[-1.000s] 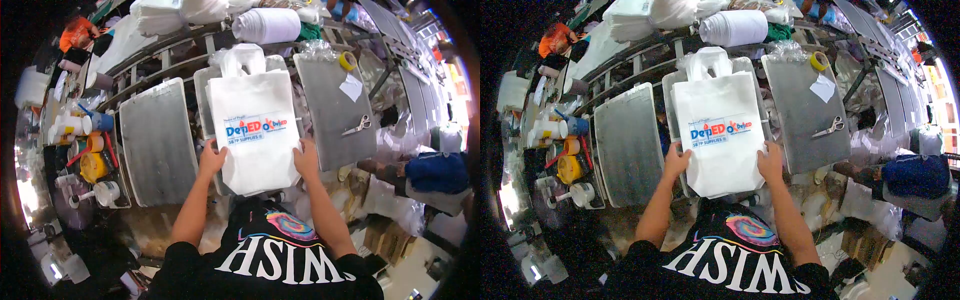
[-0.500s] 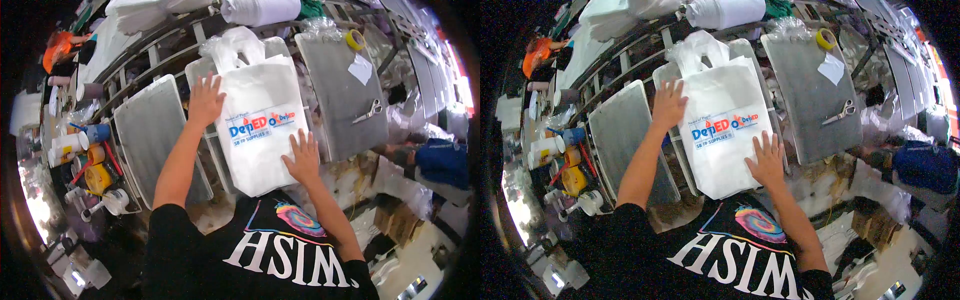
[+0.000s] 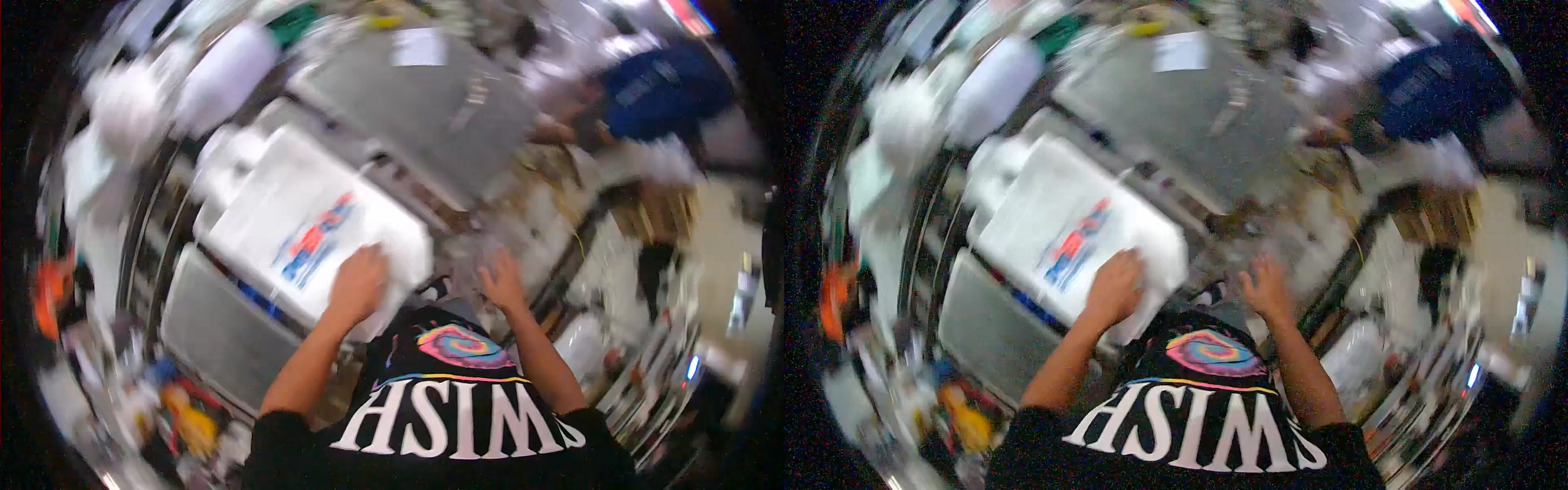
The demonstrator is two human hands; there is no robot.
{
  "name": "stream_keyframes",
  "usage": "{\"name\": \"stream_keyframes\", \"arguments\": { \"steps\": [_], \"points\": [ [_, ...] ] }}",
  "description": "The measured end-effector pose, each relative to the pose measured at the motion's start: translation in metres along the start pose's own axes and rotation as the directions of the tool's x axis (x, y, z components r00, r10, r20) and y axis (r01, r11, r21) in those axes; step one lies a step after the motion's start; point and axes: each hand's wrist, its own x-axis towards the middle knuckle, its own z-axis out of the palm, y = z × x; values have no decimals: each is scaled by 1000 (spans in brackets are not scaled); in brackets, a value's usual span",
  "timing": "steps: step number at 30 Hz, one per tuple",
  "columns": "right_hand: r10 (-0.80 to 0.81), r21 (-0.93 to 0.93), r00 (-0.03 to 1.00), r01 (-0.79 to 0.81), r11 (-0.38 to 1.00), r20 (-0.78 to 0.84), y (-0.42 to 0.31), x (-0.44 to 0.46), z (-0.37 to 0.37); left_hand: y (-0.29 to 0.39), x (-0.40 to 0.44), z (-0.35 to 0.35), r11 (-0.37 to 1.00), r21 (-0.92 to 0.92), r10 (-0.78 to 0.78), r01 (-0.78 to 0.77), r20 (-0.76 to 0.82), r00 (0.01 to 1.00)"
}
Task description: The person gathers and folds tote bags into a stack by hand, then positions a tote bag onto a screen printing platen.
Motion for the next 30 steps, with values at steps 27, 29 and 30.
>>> {"name": "stream_keyframes", "arguments": {
  "steps": [27, 29, 30],
  "points": [
    [892, 662, 60, -693, -286, 448, 198, -627, 197, 565, -43, 112, 264, -498, 948, -826, -23, 317],
    [883, 272, 323, -933, 236, 339, 229, -682, 291, 614, -47, 94, -124, -640, 899, -758, -396, 188],
    [919, 264, 256, -948, 178, 300, 232, -700, 313, 633, -52, 88, -231, -637, 861, -735, -486, 151]
  ]
}}
